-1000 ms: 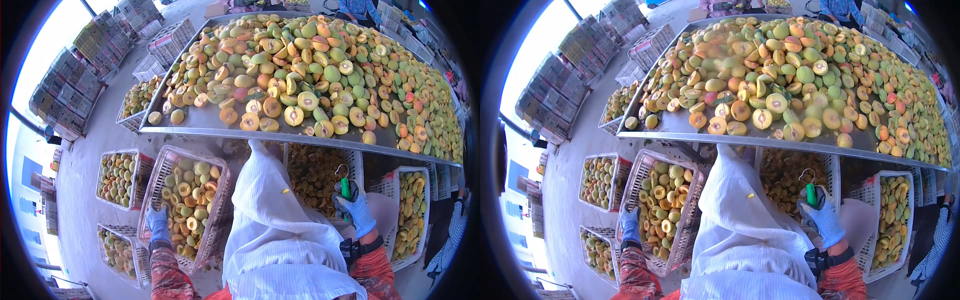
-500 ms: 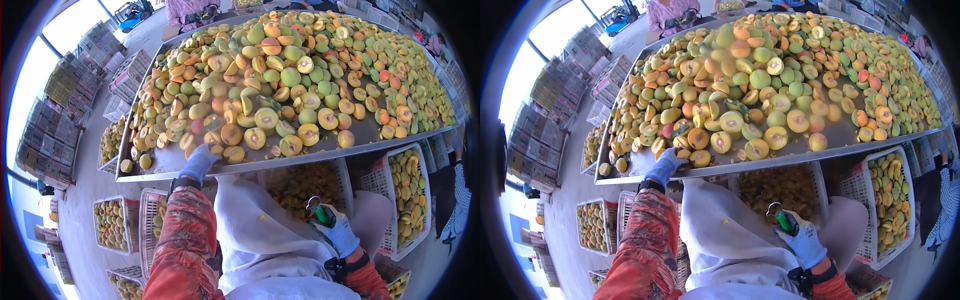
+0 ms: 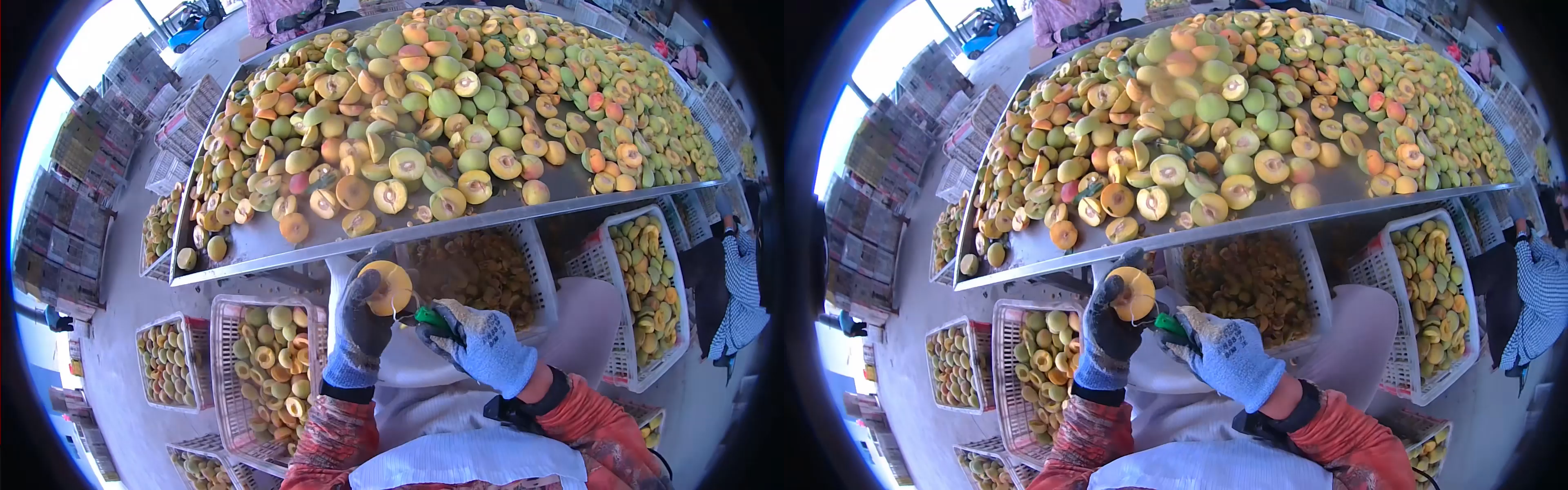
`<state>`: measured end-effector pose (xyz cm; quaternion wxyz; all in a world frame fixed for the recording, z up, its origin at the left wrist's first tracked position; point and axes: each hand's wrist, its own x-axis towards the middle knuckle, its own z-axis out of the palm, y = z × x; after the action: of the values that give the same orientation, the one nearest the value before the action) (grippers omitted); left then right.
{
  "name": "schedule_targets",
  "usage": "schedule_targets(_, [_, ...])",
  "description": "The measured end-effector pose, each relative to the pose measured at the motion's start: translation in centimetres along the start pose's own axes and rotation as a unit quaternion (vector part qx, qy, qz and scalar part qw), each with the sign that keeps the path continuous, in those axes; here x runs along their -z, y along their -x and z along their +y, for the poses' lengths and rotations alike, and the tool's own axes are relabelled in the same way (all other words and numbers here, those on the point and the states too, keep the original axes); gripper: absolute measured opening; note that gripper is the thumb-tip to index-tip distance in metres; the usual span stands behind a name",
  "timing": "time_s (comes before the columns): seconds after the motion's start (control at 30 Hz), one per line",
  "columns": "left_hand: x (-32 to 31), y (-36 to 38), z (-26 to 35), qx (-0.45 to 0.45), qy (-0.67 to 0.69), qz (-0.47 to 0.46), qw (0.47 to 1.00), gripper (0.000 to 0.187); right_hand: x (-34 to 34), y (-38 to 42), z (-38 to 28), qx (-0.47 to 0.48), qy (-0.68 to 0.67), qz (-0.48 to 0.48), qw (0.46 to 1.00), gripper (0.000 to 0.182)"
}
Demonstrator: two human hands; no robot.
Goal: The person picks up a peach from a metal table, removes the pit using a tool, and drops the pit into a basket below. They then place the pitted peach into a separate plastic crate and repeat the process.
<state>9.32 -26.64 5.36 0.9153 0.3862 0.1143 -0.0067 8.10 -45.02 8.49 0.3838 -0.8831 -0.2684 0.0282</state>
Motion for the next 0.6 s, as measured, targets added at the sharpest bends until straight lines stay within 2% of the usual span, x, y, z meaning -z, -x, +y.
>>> schedule_targets(0.1, [-0.9,1.3,-1.4,-0.008,0.019,0.013,1.000,0.046,-0.5,0.5,-0.4,-0.015,-0.010,0.020,1.000,0.031])
schedule_targets(0.13, [-1.1,1.5,-1.5,-0.020,-0.026,-0.004,0.999,0.046,-0.4,0.6,-0.5,0.000,-0.012,0.038,0.999,0.027])
schedule_targets(0.27, [-2.0,2.3,-1.1,-0.011,0.002,-0.014,1.000,0.047,-0.3,1.1,-0.4,0.002,0.006,0.046,0.999,0.028])
schedule_targets(0.37, [-2.2,2.6,-0.9,-0.018,-0.034,-0.034,0.999,0.044,0.0,1.4,-0.6,-0.003,0.041,0.044,0.998,0.027])
schedule_targets(0.43, [-2.4,3.1,-0.8,-0.045,-0.131,-0.016,0.990,0.040,0.4,1.5,-0.8,-0.036,0.036,-0.043,0.998,0.029])
schedule_targets(0.47, [-2.8,3.4,-0.7,-0.041,-0.132,-0.015,0.990,0.040,-0.1,1.8,-0.4,-0.039,0.033,-0.045,0.998,0.029])
schedule_targets(0.53, [-3.8,4.0,-0.7,-0.073,-0.133,0.030,0.988,0.040,-1.4,2.3,0.2,0.010,-0.097,-0.018,0.995,0.030])
schedule_targets(0.57, [-3.9,4.1,-1.0,-0.070,-0.133,0.032,0.988,0.040,-1.2,2.4,-0.1,0.007,-0.098,-0.019,0.995,0.030])
schedule_targets(0.6, [-4.1,4.1,-1.1,-0.089,-0.143,0.043,0.985,0.040,-0.8,2.4,-0.7,-0.135,-0.293,-0.100,0.941,0.031])
